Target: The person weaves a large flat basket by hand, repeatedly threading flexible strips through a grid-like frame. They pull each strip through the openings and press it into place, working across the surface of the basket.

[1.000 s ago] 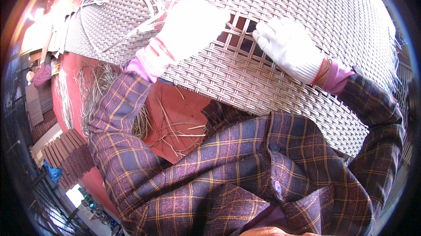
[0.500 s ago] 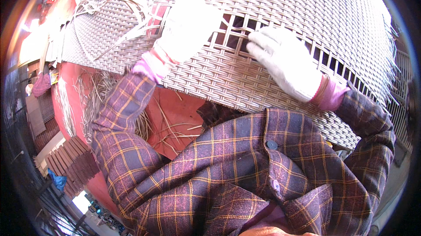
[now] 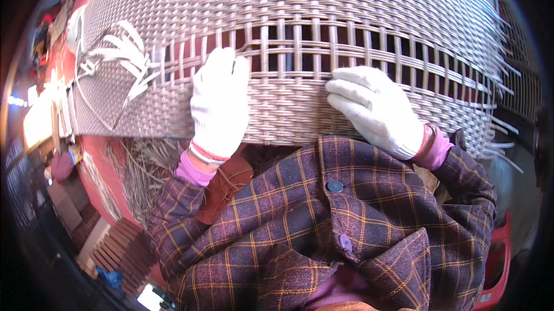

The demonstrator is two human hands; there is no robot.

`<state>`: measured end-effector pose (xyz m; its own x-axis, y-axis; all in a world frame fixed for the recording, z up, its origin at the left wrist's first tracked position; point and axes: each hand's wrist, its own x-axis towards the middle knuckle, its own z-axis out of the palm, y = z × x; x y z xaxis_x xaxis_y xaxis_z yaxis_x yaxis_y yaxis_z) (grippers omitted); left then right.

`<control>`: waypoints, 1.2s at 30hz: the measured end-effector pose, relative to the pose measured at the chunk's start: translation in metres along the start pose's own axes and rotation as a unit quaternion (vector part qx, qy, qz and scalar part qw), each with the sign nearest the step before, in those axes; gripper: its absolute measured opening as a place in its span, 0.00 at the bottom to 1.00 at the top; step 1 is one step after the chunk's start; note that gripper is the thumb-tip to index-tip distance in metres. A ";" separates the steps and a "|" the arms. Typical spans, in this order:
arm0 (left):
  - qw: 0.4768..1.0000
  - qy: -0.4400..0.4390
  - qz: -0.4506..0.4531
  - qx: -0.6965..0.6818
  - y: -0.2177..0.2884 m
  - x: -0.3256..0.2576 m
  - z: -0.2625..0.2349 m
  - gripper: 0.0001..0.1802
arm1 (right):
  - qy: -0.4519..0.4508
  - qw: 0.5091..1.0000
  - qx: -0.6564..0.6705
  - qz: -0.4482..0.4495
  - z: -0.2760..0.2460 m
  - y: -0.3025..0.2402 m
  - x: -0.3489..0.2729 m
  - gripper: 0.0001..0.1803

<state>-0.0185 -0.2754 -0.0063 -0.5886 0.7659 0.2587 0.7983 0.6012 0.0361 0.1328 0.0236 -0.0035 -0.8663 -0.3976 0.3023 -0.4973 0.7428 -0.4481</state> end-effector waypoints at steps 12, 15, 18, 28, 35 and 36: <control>0.973 -0.041 0.219 -0.059 0.056 0.079 -0.018 0.17 | 0.266 0.882 -0.242 0.303 -0.056 0.033 -0.161 0.10; 0.955 -0.052 0.265 -0.125 0.084 0.100 -0.007 0.18 | 0.374 0.797 -0.191 0.435 -0.077 0.059 -0.208 0.12; 0.938 -0.049 0.303 -0.163 0.103 0.118 0.003 0.18 | 0.428 0.708 -0.022 0.561 -0.095 0.088 -0.241 0.16; 0.929 -0.066 0.326 -0.164 0.131 0.139 0.022 0.11 | 0.206 0.814 0.070 0.538 -0.133 0.154 -0.288 0.23; 0.938 -0.059 0.296 -0.174 0.132 0.135 0.023 0.10 | 0.066 0.819 -0.023 0.569 -0.157 0.158 -0.297 0.15; 0.940 -0.070 0.286 -0.172 0.133 0.135 0.023 0.10 | 0.089 0.822 -0.018 0.563 -0.159 0.158 -0.298 0.14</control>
<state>0.0054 -0.0871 0.0107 -0.0428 0.9782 0.2031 0.9691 -0.0088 0.2465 0.3197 0.3454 -0.0309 -0.7544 0.6347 -0.1676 0.6188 0.6024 -0.5042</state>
